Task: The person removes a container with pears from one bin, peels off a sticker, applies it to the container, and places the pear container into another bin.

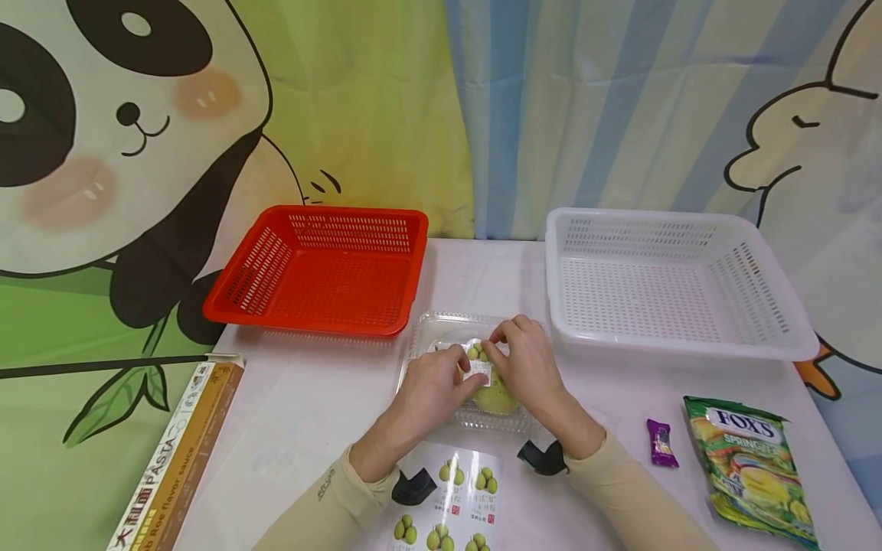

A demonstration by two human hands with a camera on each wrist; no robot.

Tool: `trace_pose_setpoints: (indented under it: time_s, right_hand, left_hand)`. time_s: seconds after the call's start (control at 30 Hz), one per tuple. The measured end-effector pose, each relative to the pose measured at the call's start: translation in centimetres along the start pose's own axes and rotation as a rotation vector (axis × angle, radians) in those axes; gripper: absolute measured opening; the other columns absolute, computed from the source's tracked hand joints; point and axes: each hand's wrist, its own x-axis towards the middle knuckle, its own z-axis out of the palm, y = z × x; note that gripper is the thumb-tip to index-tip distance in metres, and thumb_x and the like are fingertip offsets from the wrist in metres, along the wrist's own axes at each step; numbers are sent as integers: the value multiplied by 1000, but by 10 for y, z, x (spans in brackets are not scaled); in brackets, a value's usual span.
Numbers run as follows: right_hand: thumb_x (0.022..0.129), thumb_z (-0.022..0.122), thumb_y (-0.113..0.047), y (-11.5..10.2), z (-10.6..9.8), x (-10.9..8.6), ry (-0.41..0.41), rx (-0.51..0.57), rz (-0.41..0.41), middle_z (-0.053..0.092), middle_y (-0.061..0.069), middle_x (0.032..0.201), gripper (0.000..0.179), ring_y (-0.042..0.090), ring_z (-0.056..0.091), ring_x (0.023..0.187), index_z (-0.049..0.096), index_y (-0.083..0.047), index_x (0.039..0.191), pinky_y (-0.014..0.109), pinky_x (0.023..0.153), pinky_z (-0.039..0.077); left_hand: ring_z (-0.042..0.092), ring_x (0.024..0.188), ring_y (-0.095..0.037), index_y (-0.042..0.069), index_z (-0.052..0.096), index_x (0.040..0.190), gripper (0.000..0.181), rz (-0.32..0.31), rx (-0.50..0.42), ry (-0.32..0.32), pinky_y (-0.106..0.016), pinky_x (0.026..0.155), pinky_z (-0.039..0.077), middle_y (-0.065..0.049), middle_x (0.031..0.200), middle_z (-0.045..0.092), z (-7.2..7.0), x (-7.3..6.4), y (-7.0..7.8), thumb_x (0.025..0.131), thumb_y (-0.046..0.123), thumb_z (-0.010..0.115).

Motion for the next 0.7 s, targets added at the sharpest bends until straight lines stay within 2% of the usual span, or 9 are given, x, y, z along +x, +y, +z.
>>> trace_pose_setpoints:
  time_s: [0.2, 0.43, 0.6, 0.7]
  right_hand:
    - [81, 80, -9, 1, -2, 0, 4, 11, -7, 58, 6, 80, 16, 24, 53, 76, 66, -4, 81, 37, 67, 45]
    - [82, 79, -9, 1, -5, -2, 0, 45, 7, 59, 5, 82, 13, 24, 54, 79, 66, -5, 83, 38, 68, 46]
    - [85, 76, -10, 2, -11, -3, -7, 77, 15, 61, 4, 83, 10, 23, 56, 78, 67, -5, 85, 38, 67, 48]
    - [85, 76, -9, 5, -18, -3, 20, 76, -2, 61, 5, 82, 10, 24, 58, 76, 67, -5, 86, 39, 66, 49]
  left_hand:
    - [46, 51, -9, 9, 60, 81, 29, 10, 0, 11, -19, 44, 34, 5, 59, 51, -1, -1, 0, 83, 31, 80]
    - [45, 53, -6, 11, 61, 86, 28, -10, -42, -29, -17, 46, 35, 10, 59, 48, -4, -3, -1, 85, 33, 78]
    - [45, 55, -5, 13, 62, 85, 25, 3, -83, 0, -17, 50, 36, 12, 60, 47, -5, -6, -4, 86, 34, 76]
    - [45, 56, -4, 13, 63, 86, 23, -6, -113, 9, -18, 51, 37, 13, 62, 48, -6, -7, -6, 87, 32, 76]
